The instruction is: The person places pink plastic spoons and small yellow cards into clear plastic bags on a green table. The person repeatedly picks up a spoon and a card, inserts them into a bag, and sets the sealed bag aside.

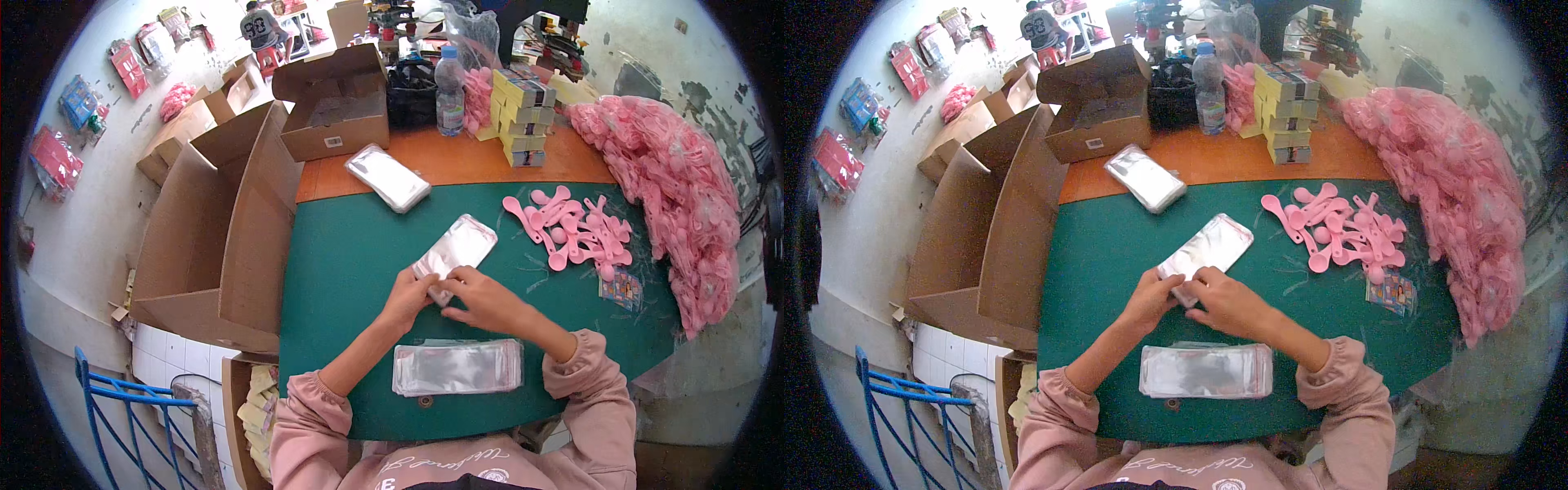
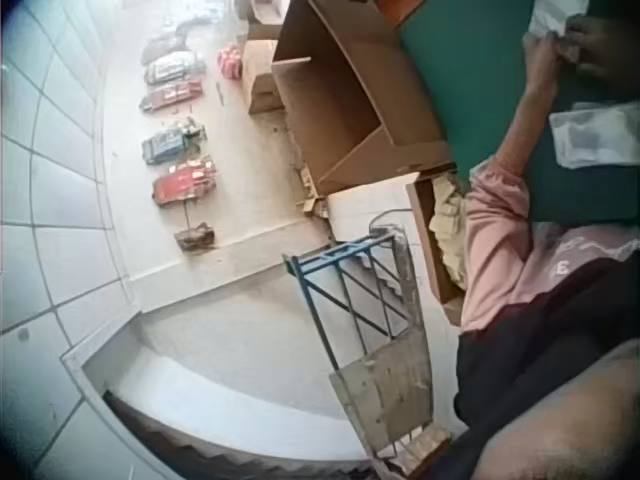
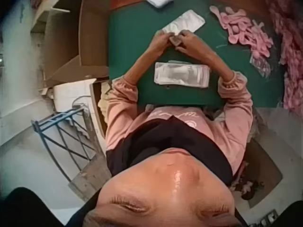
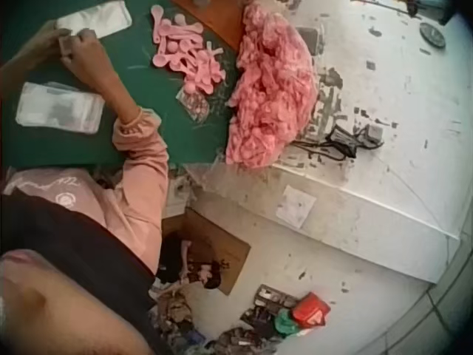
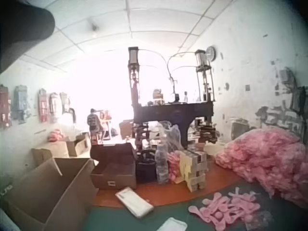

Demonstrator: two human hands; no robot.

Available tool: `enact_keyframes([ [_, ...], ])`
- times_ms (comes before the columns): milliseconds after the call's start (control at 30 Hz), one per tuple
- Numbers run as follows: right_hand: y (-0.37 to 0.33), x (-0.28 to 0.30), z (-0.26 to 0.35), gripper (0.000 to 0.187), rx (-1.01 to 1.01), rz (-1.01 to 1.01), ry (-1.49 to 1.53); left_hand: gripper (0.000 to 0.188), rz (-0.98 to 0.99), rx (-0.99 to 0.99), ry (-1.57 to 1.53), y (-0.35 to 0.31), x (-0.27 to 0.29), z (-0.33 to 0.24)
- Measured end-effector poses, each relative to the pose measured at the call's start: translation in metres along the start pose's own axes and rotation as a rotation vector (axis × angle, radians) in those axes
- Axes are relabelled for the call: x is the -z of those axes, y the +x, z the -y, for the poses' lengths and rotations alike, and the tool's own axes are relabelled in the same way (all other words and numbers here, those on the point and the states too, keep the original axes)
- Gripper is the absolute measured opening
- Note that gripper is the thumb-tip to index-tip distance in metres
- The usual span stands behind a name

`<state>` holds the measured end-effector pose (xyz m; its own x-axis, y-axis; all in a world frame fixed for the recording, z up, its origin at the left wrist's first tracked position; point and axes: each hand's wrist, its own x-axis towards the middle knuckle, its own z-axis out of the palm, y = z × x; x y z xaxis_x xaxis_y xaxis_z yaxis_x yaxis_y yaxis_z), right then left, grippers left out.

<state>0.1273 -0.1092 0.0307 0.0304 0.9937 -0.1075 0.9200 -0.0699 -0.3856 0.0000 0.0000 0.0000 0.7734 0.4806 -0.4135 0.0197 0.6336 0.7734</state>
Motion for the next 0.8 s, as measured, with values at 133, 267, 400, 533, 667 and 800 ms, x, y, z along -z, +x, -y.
enact_keyframes([
  [133, -0.023, 0.037, -0.047, 0.061, 0.208, -0.526, 0.168, 0.036, 0.077, -0.211, 0.376, -0.008, -0.007, 0.006],
  [267, -0.045, 0.056, -0.048, 0.054, 0.290, -0.455, 0.260, 0.031, 0.456, -0.314, 0.752, -0.037, -0.019, -0.031],
  [400, -0.073, 0.081, -0.026, 0.032, 0.188, 0.040, 0.553, 0.029, 0.444, -0.273, 0.616, -0.077, -0.023, -0.060],
  [533, -0.098, 0.057, -0.018, 0.031, 0.031, 0.178, 0.625, 0.033, 0.366, -0.079, 0.582, -0.105, 0.001, -0.038],
  [667, -0.110, 0.028, 0.000, 0.035, -0.019, 0.093, 0.546, 0.038, 0.314, -0.318, 0.986, -0.115, 0.020, -0.003],
  [800, -0.113, 0.019, 0.005, 0.034, -0.051, -0.002, 0.342, 0.048, -0.008, -0.613, 1.518, -0.132, 0.010, 0.002],
])
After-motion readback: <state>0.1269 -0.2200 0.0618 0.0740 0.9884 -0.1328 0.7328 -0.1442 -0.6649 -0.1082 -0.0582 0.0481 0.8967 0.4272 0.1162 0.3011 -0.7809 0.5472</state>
